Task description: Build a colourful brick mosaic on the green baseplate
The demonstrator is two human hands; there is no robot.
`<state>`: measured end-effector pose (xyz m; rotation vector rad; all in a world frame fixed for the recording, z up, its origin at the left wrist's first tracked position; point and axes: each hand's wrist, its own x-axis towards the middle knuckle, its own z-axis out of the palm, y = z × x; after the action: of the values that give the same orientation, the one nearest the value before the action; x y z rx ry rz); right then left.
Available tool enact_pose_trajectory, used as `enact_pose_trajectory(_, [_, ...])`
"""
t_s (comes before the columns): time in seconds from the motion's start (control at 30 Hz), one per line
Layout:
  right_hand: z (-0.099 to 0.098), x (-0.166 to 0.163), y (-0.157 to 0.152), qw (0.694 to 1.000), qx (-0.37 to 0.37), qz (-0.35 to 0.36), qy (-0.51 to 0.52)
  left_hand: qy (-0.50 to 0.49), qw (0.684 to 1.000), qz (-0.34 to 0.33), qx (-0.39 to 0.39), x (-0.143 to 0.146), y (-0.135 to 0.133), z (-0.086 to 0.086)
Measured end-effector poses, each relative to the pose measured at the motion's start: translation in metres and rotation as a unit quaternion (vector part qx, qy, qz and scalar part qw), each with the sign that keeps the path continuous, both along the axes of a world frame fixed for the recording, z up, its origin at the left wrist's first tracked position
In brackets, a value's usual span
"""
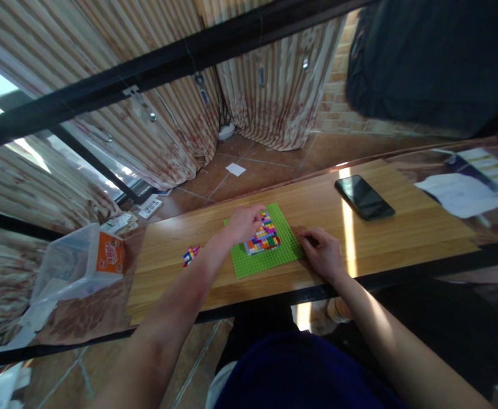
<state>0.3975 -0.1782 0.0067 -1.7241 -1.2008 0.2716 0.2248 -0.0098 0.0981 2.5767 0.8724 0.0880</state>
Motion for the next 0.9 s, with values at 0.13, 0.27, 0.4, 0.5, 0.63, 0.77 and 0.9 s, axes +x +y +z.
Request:
enact_pose_trajectory(0.13, [0.000,0.000,0.000,1.000,0.003,0.000,0.001,0.001,1.000,0.007,0.009,0.005,-0.003,-0.004])
enact_pose_trajectory(0.27, [0.001,0.001,0.000,1.000,-0.005,0.002,0.001,-0.006,1.000,0.007,0.011,0.010,-0.005,-0.004])
enact_pose_trajectory(0.4, [0.003,0.000,0.000,1.000,-0.007,-0.003,0.011,-0.003,1.000,0.005,0.008,0.011,-0.004,-0.004])
enact_pose_trajectory(0.5, [0.004,0.000,0.000,1.000,-0.009,0.000,0.008,0.003,1.000,0.007,0.007,0.011,-0.004,-0.005])
enact_pose_trajectory(0.63, [0.004,0.000,-0.001,1.000,-0.010,0.001,-0.004,0.013,1.000,0.007,0.012,0.013,-0.006,-0.006])
enact_pose_trajectory(0.77, [0.002,0.000,-0.001,1.000,-0.006,0.001,-0.012,0.012,1.000,0.000,0.016,0.017,-0.008,-0.006])
enact_pose_trajectory(0.9, [0.001,0.001,0.000,1.000,-0.007,0.000,-0.006,-0.009,0.999,0.014,0.036,0.017,-0.013,-0.008])
